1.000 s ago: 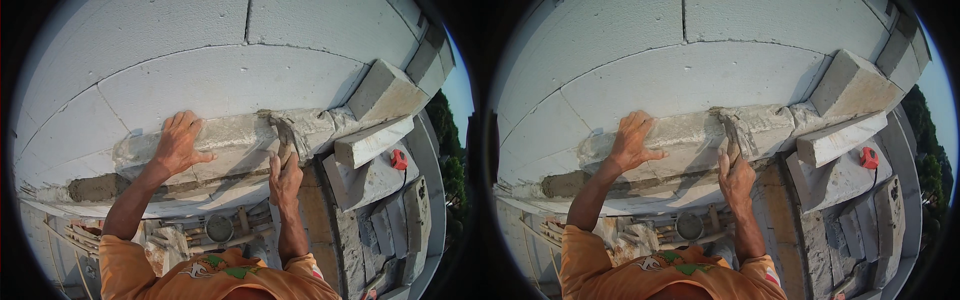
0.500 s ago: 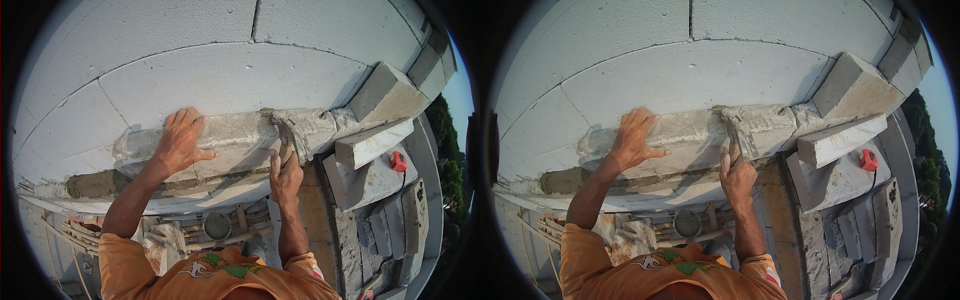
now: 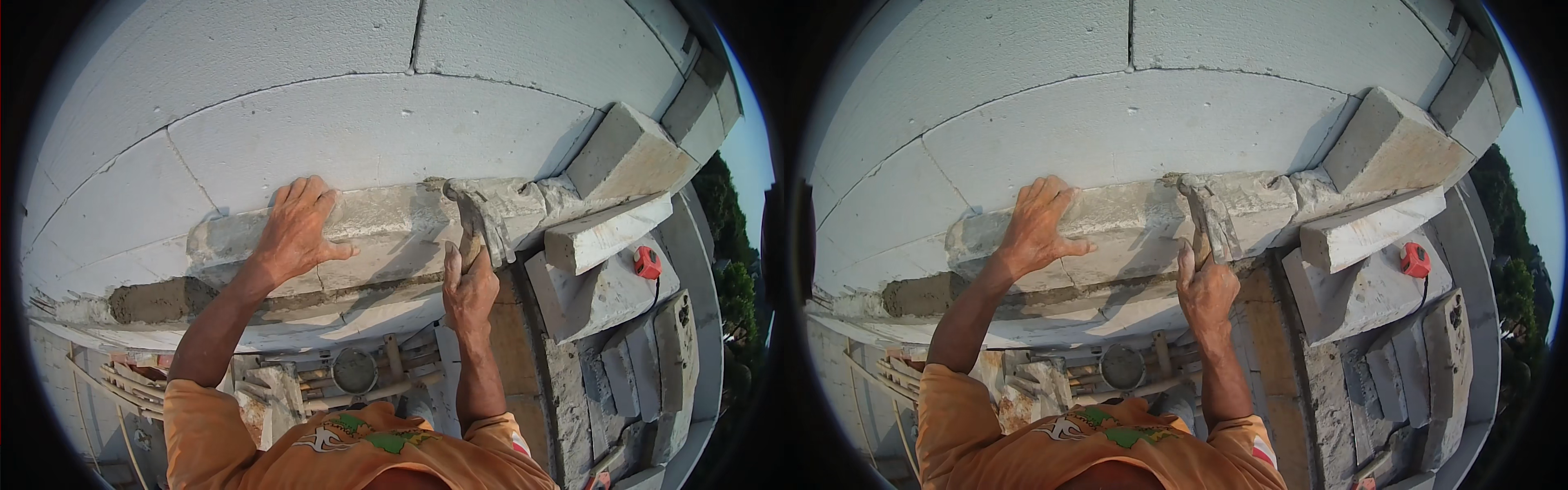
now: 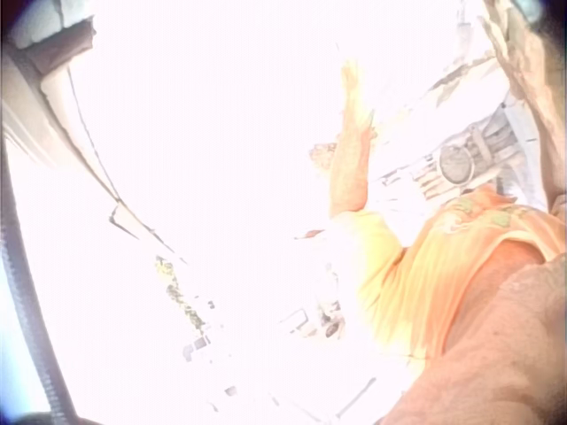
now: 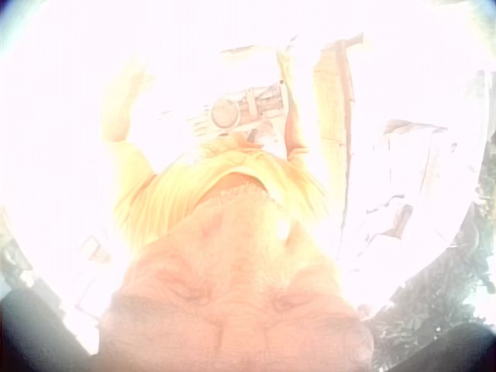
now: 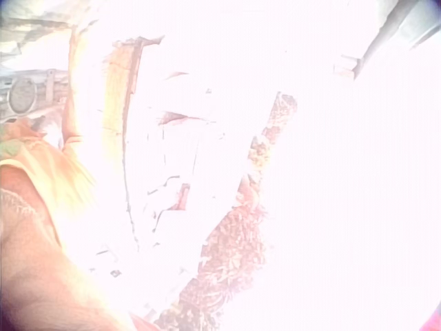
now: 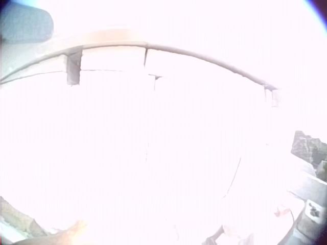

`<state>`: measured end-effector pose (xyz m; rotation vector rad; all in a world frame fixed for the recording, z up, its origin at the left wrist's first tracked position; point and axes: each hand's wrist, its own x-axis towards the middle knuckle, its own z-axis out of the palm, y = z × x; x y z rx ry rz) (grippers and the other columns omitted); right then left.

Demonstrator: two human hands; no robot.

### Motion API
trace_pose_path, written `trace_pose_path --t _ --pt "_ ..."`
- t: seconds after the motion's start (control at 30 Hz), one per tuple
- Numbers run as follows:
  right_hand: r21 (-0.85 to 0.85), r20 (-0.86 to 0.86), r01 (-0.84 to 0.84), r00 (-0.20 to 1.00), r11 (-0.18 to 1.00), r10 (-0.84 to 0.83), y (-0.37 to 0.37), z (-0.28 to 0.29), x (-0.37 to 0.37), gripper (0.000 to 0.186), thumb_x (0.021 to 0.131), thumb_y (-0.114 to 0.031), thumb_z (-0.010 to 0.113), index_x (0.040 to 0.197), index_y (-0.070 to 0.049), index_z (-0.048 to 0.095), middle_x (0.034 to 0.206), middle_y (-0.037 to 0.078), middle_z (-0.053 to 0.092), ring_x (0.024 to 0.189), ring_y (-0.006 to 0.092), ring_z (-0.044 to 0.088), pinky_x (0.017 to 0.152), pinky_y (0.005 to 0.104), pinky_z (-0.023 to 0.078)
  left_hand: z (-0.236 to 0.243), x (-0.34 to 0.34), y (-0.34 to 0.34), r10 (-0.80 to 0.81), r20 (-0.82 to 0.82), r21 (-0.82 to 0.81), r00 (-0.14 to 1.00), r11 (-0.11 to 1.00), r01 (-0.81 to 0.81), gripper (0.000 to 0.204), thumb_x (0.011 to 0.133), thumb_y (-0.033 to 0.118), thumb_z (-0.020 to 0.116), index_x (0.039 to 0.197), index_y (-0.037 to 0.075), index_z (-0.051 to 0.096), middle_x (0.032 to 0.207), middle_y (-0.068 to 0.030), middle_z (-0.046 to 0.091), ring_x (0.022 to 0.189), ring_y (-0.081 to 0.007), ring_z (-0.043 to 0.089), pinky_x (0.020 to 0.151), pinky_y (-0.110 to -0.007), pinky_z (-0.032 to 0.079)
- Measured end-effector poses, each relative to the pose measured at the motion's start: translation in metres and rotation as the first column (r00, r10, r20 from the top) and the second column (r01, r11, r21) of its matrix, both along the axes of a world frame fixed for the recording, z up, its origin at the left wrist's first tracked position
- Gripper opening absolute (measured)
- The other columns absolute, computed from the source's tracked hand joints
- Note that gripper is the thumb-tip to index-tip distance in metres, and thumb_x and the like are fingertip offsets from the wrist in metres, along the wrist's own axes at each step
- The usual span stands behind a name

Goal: The person applies mortar onto a wall ledge using a trowel, positions a stone block on top, and uses a hammer to tap the block firmly into place.

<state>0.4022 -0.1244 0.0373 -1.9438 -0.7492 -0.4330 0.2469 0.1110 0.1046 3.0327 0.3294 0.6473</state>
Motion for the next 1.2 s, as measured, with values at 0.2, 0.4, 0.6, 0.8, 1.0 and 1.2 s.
trace_pose_path --t 0.2,0.4,0.6,0.8,1.0,1.2 --pt "0.213 -0.119 -0.003 0.992 0.977 0.03 -0.012 -0.009 -0.016 0.035 0.099 -0.032 0.064 0.094 0.001 0.052 0.07 0.014 0.062 0.058 0.0178 0.054 0.055 0.0353 0.047 -0.002 0.001 0.003 0.0 -0.005 0.023 1.0 1.0 0.0 0.092 0.064 0.064 0.081 0.121 -0.007 0.062 0.11 -0.0146 0.052 0.108 -0.0307 0.049 0.096 -0.046 0.04" --pt "0.153 -0.258 0.008 0.966 0.988 0.032 -0.052 -0.047 -0.041 0.037 0.098 -0.036 0.063 0.093 0.0 0.053 0.07 0.009 0.057 0.059 0.0154 0.049 0.054 0.0319 0.045 -0.001 -0.009 0.018 -0.065 -0.026 -0.075 0.998 0.995 0.063 0.09 0.07 0.069 0.077 0.12 -0.004 0.063 0.115 -0.0184 0.057 0.116 -0.0318 0.052 0.101 -0.049 0.041" --pt "0.044 -0.445 0.028 0.896 0.999 -0.006 -0.079 -0.088 -0.062 0.04 0.098 -0.036 0.064 0.089 0.0 0.051 0.064 0.008 0.054 0.057 0.0152 0.047 0.053 0.0334 0.043 0.008 -0.058 0.025 -0.076 0.262 -0.323 0.962 0.933 0.161 0.08 0.079 0.059 0.076 0.129 -0.003 0.061 0.14 -0.0223 0.055 0.135 -0.0346 0.049 0.109 -0.05 0.042" --pt "-0.018 -0.419 -0.061 0.907 0.998 0.048 -0.082 -0.091 -0.077 0.04 0.098 -0.036 0.064 0.09 0.001 0.05 0.063 0.008 0.053 0.054 0.0139 0.047 0.048 0.0334 0.042 0.008 -0.116 0.02 0.046 0.246 0.009 0.968 0.999 -0.05 0.069 0.081 0.047 0.08 0.127 -0.002 0.062 0.139 -0.0157 0.058 0.131 -0.0327 0.052 0.11 -0.048 0.042" --pt "0.071 -0.339 -0.174 0.922 0.982 0.188 -0.063 -0.063 -0.086 0.033 0.098 -0.029 0.065 0.093 0.001 0.051 0.065 0.006 0.055 0.054 0.011 0.05 0.05 0.0308 0.045 -0.012 -0.157 0.018 0.177 0.331 -0.047 0.927 0.984 -0.171 0.066 0.079 0.038 0.082 0.128 0.0 0.061 0.141 -0.0157 0.057 0.133 -0.0352 0.05 0.113 -0.047 0.038" --pt "0.001 -0.294 -0.267 0.921 0.964 0.256 -0.024 -0.024 -0.084 0.031 0.094 -0.019 0.068 0.109 0.008 0.061 0.074 0.014 0.064 0.064 0.0261 0.06 0.066 0.0369 0.052 -0.056 -0.168 0.034 0.275 0.419 -0.072 0.865 0.96 -0.27 0.047 0.088 0.025 0.075 0.126 0.001 0.063 0.139 -0.0131 0.059 0.134 -0.0338 0.051 0.116 -0.048 0.034"
